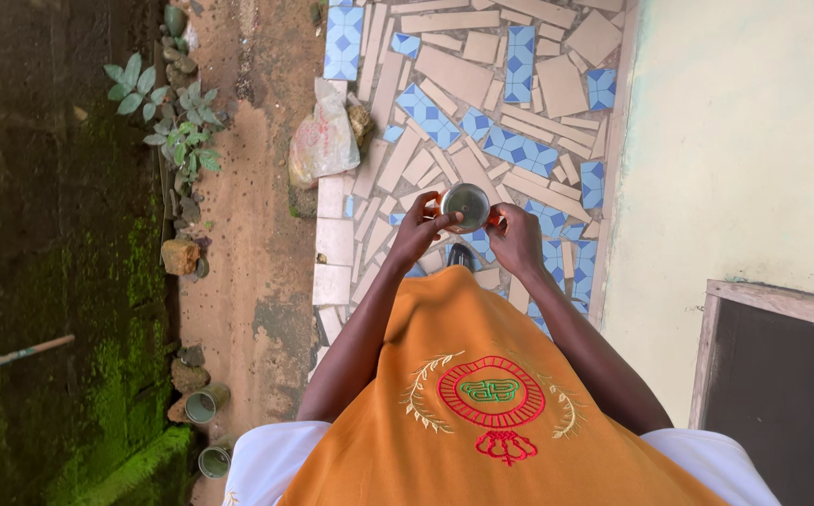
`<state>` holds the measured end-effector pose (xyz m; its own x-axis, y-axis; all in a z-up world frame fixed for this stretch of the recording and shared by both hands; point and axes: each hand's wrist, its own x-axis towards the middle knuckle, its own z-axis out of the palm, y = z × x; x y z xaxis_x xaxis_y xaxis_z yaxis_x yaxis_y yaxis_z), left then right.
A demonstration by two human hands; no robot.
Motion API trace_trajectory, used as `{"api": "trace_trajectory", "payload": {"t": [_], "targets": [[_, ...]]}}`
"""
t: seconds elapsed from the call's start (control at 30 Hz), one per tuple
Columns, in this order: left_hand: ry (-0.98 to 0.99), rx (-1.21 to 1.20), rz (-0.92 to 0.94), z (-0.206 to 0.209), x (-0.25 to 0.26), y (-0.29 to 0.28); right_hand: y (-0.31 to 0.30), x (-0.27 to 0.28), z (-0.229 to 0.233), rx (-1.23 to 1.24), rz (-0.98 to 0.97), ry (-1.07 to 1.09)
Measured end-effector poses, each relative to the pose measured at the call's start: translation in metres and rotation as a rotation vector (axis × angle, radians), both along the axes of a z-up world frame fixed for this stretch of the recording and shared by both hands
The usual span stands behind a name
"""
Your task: The person transfers a glass, a pitcher, and a mug one by one from a table onto a stand.
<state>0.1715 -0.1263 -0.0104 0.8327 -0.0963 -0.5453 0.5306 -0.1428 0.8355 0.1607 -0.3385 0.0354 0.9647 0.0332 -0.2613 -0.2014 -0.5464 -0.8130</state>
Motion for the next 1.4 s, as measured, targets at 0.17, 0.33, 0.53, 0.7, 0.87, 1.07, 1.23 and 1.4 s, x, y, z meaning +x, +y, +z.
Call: {"api": "trace_trajectory", "payload": {"t": [0.17, 0.33, 0.53, 0.7, 0.87, 1.07, 1.23, 1.4], "targets": [[0.045, 0.019, -0.084, -0.005, 0.033, -0.007, -0.006, 0.018, -0.008, -0.008, -0.068, -0.017], [0.044, -0.003, -0.177, -0.013, 0.078, -0.01, -0.006, 0.044, -0.015, -0.041, -0.143, -0.024], [0.022, -0.025, -0.271, -0.008, 0.151, -0.002, 0.008, 0.1, -0.012, -0.084, -0.247, -0.067], [-0.024, -0.068, -0.272, -0.008, 0.21, 0.021, 0.036, 0.152, -0.001, -0.122, -0.271, -0.022], [-0.029, -0.093, -0.251, -0.01, 0.251, 0.054, 0.069, 0.19, 0.003, -0.083, -0.26, -0.036], [-0.017, -0.077, -0.208, -0.011, 0.272, 0.086, 0.096, 0.224, 0.002, -0.072, -0.189, 0.006], [0.037, -0.103, -0.114, -0.013, 0.282, 0.099, 0.103, 0.249, -0.003, -0.093, -0.12, 0.04], [0.041, -0.077, -0.092, -0.016, 0.294, 0.095, 0.097, 0.267, -0.009, -0.071, -0.085, 0.013]]}}
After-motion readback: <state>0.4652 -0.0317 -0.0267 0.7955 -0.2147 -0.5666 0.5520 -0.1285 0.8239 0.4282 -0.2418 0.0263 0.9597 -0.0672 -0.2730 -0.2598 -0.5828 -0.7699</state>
